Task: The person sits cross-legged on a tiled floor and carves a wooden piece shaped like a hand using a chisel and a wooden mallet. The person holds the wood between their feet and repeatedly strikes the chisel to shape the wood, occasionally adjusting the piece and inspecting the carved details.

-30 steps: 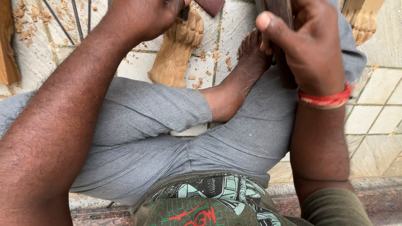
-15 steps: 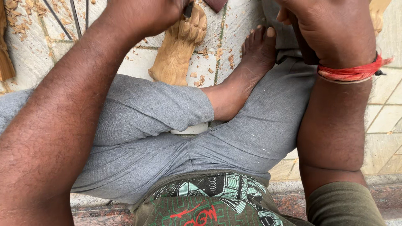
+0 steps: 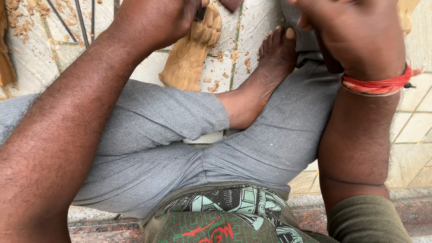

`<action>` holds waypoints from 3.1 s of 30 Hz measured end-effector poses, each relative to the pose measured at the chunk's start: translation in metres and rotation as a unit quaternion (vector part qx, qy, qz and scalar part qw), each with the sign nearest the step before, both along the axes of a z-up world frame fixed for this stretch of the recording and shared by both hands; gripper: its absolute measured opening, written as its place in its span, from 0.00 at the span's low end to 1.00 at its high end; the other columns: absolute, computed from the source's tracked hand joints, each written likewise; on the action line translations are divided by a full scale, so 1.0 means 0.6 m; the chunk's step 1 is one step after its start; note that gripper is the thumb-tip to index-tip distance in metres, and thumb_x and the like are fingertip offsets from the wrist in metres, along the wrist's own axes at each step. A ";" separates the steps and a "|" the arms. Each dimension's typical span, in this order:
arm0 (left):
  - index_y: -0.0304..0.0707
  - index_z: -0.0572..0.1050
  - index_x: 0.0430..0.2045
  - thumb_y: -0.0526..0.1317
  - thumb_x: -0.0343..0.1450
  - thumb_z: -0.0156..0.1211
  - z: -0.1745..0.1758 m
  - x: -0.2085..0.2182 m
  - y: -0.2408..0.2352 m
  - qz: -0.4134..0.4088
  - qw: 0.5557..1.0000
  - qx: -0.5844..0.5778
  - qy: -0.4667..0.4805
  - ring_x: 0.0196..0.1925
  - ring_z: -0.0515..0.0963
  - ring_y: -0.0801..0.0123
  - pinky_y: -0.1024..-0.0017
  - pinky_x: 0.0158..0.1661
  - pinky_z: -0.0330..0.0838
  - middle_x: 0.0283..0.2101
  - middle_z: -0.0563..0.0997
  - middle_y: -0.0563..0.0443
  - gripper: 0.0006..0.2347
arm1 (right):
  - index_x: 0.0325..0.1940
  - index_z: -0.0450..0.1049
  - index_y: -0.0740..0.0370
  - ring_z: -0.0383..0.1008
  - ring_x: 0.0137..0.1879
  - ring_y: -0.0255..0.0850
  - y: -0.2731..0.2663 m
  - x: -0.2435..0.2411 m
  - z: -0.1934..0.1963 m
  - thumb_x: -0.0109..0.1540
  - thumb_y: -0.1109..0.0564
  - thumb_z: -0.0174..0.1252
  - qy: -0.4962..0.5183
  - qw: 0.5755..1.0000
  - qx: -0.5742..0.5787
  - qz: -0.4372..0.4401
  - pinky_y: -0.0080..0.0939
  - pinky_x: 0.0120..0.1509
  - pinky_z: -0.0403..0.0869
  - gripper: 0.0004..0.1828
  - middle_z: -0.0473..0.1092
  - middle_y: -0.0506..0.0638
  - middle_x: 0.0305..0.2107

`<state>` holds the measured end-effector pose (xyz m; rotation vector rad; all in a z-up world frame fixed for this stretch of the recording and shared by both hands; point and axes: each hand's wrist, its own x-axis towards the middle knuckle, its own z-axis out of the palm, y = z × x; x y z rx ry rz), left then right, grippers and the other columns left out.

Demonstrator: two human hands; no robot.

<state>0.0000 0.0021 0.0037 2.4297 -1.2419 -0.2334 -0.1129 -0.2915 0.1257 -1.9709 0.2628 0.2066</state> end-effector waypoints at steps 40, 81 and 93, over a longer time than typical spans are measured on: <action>0.37 0.73 0.34 0.35 0.77 0.67 0.091 -0.034 0.046 -0.121 0.983 -0.084 -0.112 0.42 0.83 0.70 0.71 0.42 0.79 0.36 0.80 0.52 0.07 | 0.63 0.71 0.65 0.75 0.56 0.31 -0.016 -0.055 -0.043 0.70 0.51 0.74 -0.156 0.983 0.092 0.015 0.31 0.62 0.74 0.25 0.75 0.47 0.50; 0.38 0.72 0.30 0.43 0.73 0.68 0.096 -0.007 0.036 -0.155 0.980 -0.047 -0.118 0.36 0.78 0.63 0.65 0.34 0.73 0.30 0.75 0.50 0.11 | 0.63 0.76 0.66 0.77 0.48 0.41 0.008 -0.021 0.039 0.62 0.59 0.75 -0.328 0.867 -0.260 0.271 0.39 0.50 0.72 0.27 0.76 0.52 0.48; 0.37 0.79 0.40 0.40 0.79 0.65 0.084 -0.035 0.026 -0.054 0.993 0.061 -0.085 0.28 0.78 0.67 0.67 0.25 0.72 0.26 0.76 0.51 0.06 | 0.48 0.78 0.68 0.73 0.37 0.41 -0.027 -0.056 -0.012 0.60 0.59 0.80 -0.260 0.927 -0.221 0.155 0.39 0.42 0.71 0.20 0.71 0.53 0.32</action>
